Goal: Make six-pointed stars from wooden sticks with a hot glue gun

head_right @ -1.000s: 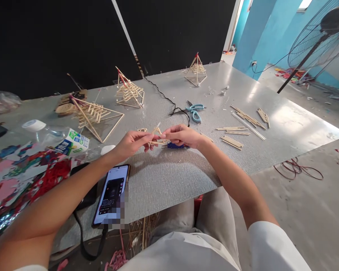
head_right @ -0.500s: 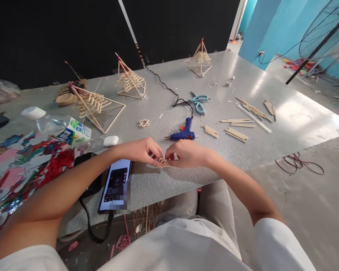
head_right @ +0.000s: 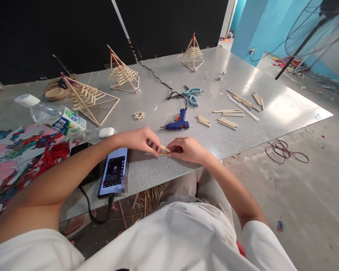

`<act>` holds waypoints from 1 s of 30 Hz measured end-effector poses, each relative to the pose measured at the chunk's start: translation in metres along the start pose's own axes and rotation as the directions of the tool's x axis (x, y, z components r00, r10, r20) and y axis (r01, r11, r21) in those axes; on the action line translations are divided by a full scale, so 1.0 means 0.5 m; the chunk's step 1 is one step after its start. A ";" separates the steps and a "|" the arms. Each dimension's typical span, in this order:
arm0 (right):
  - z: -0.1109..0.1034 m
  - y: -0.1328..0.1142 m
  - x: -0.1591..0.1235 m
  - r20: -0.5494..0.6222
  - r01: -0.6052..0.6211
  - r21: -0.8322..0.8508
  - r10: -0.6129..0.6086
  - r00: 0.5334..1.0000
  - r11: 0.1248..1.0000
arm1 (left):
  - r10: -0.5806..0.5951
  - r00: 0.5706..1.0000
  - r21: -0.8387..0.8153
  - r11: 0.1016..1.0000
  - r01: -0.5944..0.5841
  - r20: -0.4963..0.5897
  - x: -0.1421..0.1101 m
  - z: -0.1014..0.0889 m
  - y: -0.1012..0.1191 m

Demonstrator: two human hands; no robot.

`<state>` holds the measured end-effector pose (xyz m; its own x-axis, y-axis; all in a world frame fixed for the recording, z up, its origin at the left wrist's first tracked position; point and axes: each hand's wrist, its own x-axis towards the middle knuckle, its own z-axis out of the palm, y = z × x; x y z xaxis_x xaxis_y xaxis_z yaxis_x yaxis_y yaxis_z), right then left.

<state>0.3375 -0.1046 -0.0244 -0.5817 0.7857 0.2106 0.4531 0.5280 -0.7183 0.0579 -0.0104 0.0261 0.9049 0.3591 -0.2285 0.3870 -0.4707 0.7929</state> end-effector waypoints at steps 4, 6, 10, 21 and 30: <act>0.011 0.007 -0.012 -0.074 0.045 0.011 -0.045 0.996 0.999 | -0.026 1.000 0.042 0.999 0.026 0.006 0.002 -0.003 -0.003; 0.013 0.010 -0.015 -0.099 0.061 0.005 -0.060 0.993 0.998 | -0.017 1.000 0.075 0.997 0.016 0.007 0.002 -0.003 0.001; 0.013 0.015 -0.015 -0.113 0.058 -0.033 -0.061 0.992 0.998 | -0.006 1.000 0.128 0.992 0.006 0.003 0.001 -0.006 0.009; 0.012 0.008 -0.018 -0.106 0.068 -0.077 -0.076 0.991 0.995 | -0.011 0.999 0.186 0.983 0.002 0.046 0.001 -0.016 0.017; 0.012 0.005 -0.024 -0.121 0.078 -0.062 -0.085 0.989 0.995 | 0.091 0.994 0.147 0.986 -0.080 -0.066 -0.006 -0.007 0.034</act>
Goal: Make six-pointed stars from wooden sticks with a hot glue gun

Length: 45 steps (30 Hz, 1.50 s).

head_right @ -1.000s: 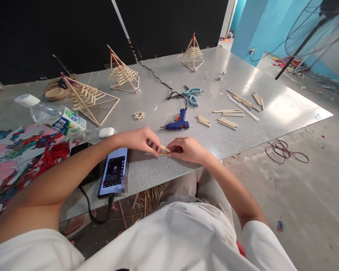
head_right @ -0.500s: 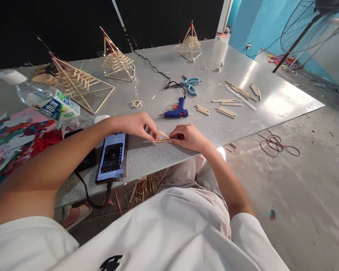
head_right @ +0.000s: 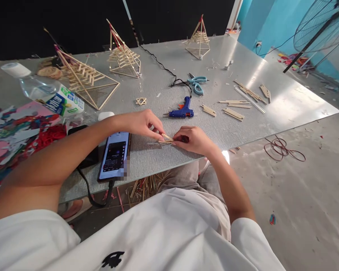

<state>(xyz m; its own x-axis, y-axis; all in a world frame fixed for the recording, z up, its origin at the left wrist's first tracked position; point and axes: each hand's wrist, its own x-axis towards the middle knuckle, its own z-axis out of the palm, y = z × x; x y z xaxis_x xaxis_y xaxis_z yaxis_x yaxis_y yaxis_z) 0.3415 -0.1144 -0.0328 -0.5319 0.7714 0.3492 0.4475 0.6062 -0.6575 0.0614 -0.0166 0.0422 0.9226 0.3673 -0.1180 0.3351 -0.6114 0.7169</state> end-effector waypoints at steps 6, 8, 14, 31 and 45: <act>-0.001 -0.002 -0.001 0.001 -0.009 -0.003 0.009 1.000 1.000 | 0.040 0.999 -0.034 0.999 -0.040 -0.008 0.004 0.005 0.005; -0.002 -0.003 0.000 0.004 -0.008 0.001 0.008 1.000 1.000 | 0.037 0.999 -0.058 0.998 -0.037 0.011 0.005 0.006 0.004; 0.000 -0.005 0.001 0.005 -0.007 0.010 0.007 1.000 1.000 | -0.007 0.996 0.003 1.000 0.007 0.084 0.000 -0.001 0.004; 0.001 -0.005 0.012 0.060 -0.025 0.024 0.024 0.998 0.999 | -0.031 0.995 -0.040 0.999 0.035 0.094 0.001 0.005 0.007; 0.003 -0.006 0.017 0.066 -0.019 0.042 0.017 0.998 0.999 | -0.043 0.993 -0.132 0.990 0.058 0.111 -0.002 0.003 0.014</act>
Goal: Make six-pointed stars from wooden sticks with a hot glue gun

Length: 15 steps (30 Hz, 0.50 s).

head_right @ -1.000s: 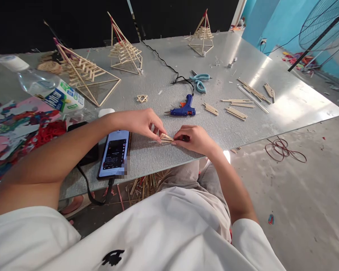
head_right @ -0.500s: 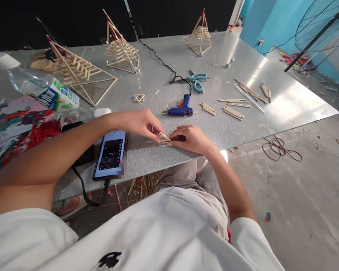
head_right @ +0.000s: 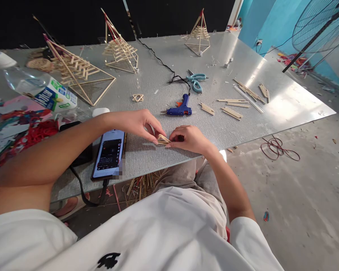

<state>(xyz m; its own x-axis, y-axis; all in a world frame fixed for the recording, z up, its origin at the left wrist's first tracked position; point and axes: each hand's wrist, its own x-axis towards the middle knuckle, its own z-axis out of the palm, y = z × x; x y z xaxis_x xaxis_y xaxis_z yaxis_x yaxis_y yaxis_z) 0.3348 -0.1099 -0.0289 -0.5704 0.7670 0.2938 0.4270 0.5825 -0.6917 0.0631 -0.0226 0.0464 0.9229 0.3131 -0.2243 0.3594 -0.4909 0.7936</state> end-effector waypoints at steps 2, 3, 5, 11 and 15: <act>0.000 0.000 0.000 -0.003 0.003 -0.003 -0.003 1.000 1.000 | 0.001 1.000 -0.005 1.000 -0.001 0.007 0.000 -0.001 0.002; 0.000 0.000 0.000 -0.003 0.003 -0.005 -0.003 1.000 1.000 | 0.007 1.000 -0.005 1.000 -0.007 0.012 0.000 0.000 0.002; -0.001 0.000 -0.001 0.003 0.001 -0.010 -0.001 1.000 1.000 | 0.020 1.000 0.003 1.000 -0.021 0.019 0.001 0.002 0.003; -0.002 0.000 -0.002 0.003 -0.006 -0.022 0.006 1.000 1.000 | 0.030 1.000 0.018 0.999 -0.030 0.007 0.003 0.006 0.002; -0.001 0.000 -0.005 -0.008 0.008 -0.026 -0.009 1.000 1.000 | 0.035 0.999 0.013 0.999 -0.035 -0.007 0.003 0.005 0.003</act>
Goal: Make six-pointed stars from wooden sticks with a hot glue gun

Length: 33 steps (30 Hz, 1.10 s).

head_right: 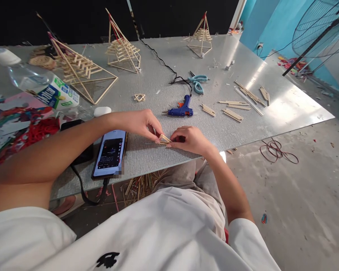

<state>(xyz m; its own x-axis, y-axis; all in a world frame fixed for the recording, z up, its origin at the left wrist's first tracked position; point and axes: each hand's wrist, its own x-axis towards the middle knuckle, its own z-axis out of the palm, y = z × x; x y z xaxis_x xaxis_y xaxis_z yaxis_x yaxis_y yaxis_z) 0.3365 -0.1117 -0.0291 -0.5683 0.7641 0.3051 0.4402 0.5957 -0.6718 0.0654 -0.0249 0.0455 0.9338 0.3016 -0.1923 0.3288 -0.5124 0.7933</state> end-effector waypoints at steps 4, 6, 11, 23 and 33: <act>-0.005 -0.004 -0.003 0.023 -0.008 -0.004 0.008 1.000 1.000 | 0.007 1.000 0.012 1.000 -0.007 -0.019 -0.001 0.000 0.002; -0.007 -0.005 -0.004 0.029 -0.010 0.001 0.009 1.000 1.000 | 0.005 1.000 0.017 1.000 -0.005 -0.020 -0.001 0.000 0.002; -0.006 -0.005 -0.006 0.022 0.009 0.013 -0.009 1.000 1.000 | 0.003 1.000 0.029 1.000 -0.002 -0.017 -0.002 0.000 0.000; -0.007 -0.005 -0.009 -0.012 -0.033 0.051 0.034 0.999 0.998 | -0.035 0.999 -0.023 0.999 0.034 -0.037 -0.004 -0.002 0.005; -0.010 -0.027 -0.008 -0.055 -0.200 0.215 0.216 0.975 0.956 | -0.180 0.981 -0.363 0.921 0.139 -0.080 0.001 -0.017 -0.018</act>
<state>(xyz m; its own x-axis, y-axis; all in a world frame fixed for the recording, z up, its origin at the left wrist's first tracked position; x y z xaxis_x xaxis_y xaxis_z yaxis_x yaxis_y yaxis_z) 0.3361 -0.1214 -0.0180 -0.4210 0.8871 0.1892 0.3847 0.3636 -0.8484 0.0617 -0.0131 0.0431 0.8454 0.4519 -0.2849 0.3818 -0.1382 0.9138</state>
